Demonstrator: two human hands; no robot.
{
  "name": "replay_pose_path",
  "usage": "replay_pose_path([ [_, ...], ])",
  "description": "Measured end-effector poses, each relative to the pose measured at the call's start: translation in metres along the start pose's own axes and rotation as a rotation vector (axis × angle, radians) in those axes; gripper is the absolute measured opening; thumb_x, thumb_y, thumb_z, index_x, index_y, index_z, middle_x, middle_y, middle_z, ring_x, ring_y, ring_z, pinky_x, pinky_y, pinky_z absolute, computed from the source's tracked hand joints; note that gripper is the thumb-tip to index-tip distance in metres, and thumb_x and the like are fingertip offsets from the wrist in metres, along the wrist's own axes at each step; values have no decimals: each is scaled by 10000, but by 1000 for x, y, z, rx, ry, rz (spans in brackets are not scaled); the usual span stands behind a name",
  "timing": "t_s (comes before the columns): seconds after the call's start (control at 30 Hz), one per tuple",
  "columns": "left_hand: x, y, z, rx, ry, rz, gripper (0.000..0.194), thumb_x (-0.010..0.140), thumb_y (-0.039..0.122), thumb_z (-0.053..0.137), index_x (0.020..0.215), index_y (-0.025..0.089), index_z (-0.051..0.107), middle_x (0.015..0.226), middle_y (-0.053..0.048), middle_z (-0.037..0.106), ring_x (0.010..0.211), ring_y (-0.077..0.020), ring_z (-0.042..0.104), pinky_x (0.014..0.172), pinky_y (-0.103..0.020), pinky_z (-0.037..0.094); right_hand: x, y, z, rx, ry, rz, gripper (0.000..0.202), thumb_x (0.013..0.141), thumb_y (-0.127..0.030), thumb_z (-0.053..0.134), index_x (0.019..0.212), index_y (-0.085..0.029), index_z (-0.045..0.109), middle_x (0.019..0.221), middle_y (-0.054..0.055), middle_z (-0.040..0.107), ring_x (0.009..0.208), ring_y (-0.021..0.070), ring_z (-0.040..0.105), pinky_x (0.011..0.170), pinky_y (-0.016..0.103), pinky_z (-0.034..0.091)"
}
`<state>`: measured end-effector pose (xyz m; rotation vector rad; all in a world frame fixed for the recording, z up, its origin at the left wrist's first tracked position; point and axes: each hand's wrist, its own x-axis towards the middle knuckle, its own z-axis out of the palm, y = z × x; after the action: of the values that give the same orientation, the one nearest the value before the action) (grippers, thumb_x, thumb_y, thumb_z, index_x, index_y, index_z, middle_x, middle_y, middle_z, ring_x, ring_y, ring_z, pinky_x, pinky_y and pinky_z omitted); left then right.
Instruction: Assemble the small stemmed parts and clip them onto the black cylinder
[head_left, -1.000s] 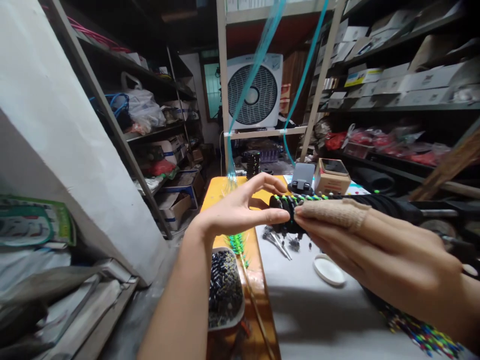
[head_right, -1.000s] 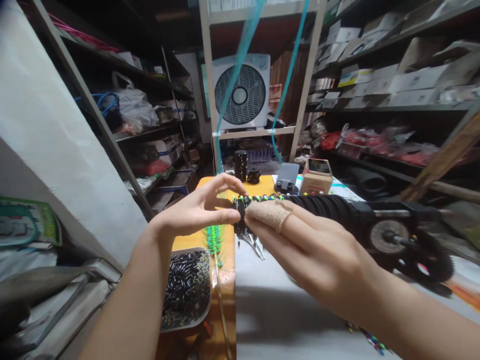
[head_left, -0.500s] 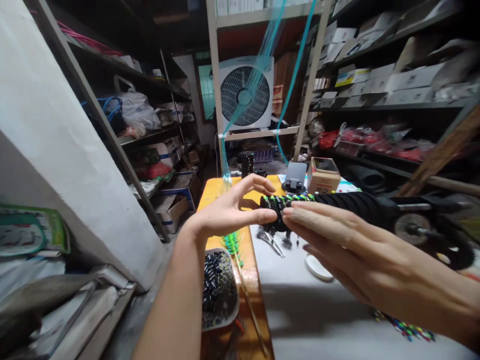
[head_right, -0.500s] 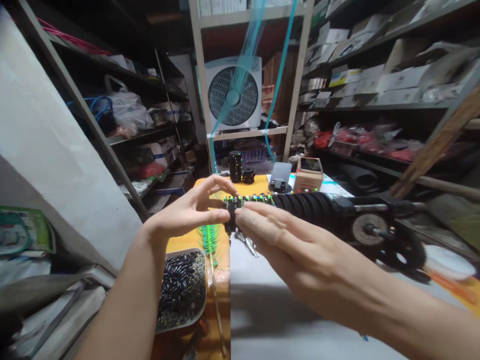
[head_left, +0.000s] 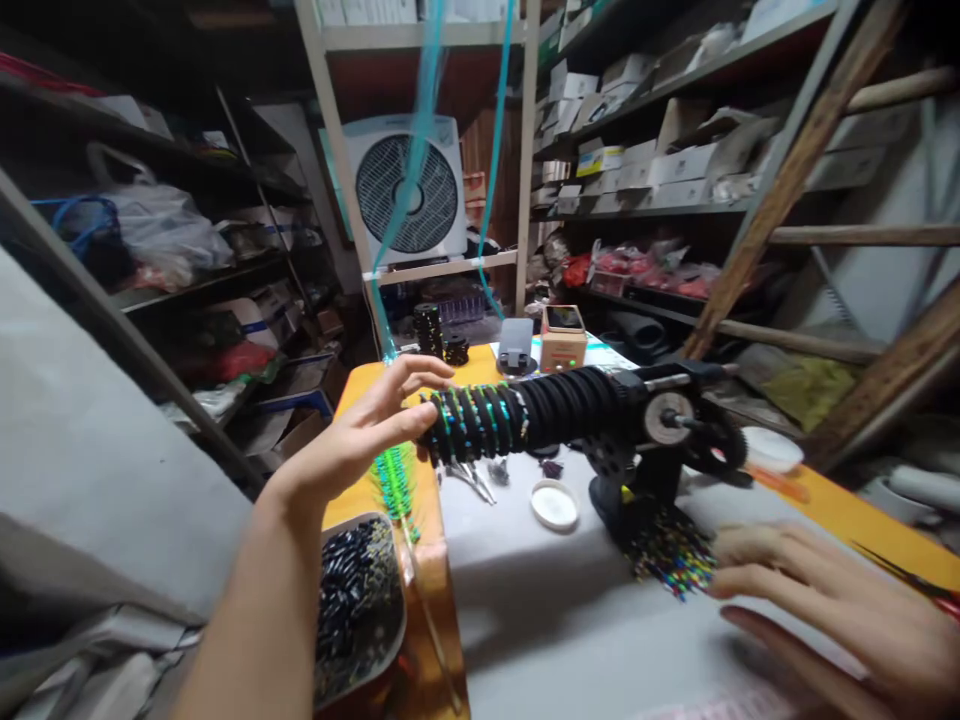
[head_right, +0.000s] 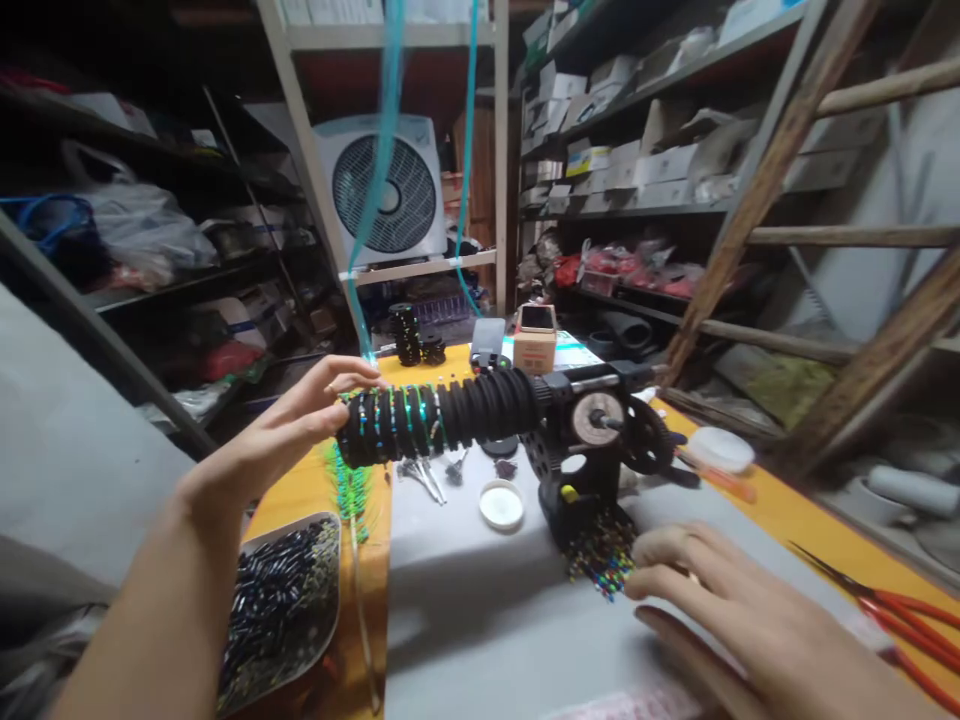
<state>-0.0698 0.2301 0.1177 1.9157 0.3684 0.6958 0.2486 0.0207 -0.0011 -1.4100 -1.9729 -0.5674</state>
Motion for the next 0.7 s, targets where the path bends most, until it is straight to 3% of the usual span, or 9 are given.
replay_pose_path([
  [0.1, -1, -1, 0, 16, 21, -33, 288, 957, 404, 532, 1232, 319, 518, 1174, -14, 534, 1039, -207, 485, 863, -321, 396, -6, -2, -6, 88, -352, 100, 189, 953, -300, 517, 800, -293, 628, 849, 50, 649, 799, 206, 673, 663, 281, 593],
  [0.2, 0, -1, 0, 25, 33, -74, 309, 956, 433, 505, 1243, 319, 513, 1180, -27, 531, 1055, -230, 492, 872, -353, 407, -6, -2, -3, 99, -440, 190, 184, 968, -268, 500, 823, -251, 611, 875, 41, 618, 817, 183, 648, 698, 294, 577],
  [0.4, 2, 4, 3, 108, 69, -117, 317, 982, 440, 426, 1268, 313, 478, 1209, -35, 544, 1067, -243, 526, 887, -390, 432, -14, 0, 21, 69, -423, 280, 170, 970, -329, 507, 875, -243, 618, 889, 44, 612, 835, 205, 629, 729, 351, 561],
  [0.5, 2, 19, 11, 410, 137, -83, 291, 1010, 420, 378, 1241, 288, 496, 1216, -38, 570, 1139, -238, 510, 974, -401, 377, -29, 3, 33, 44, -370, 284, 174, 970, -342, 496, 912, -239, 624, 912, 57, 622, 859, 224, 639, 760, 385, 556],
  [0.63, 1, 44, 33, 865, 250, 72, 281, 1007, 395, 415, 1227, 254, 518, 1259, -42, 588, 1161, -204, 536, 994, -373, 386, -50, 9, 47, 3, -312, 270, 189, 975, -341, 478, 993, -239, 635, 996, 84, 653, 944, 265, 653, 835, 435, 534],
  [0.7, 2, 50, 45, 989, 203, 133, 492, 919, 517, 566, 1318, 238, 497, 1324, -54, 581, 1229, -223, 512, 1035, -373, 385, -59, 14, 52, -14, -292, 251, 202, 963, -332, 491, 1058, -236, 640, 1061, 99, 671, 1007, 293, 650, 896, 465, 513],
])
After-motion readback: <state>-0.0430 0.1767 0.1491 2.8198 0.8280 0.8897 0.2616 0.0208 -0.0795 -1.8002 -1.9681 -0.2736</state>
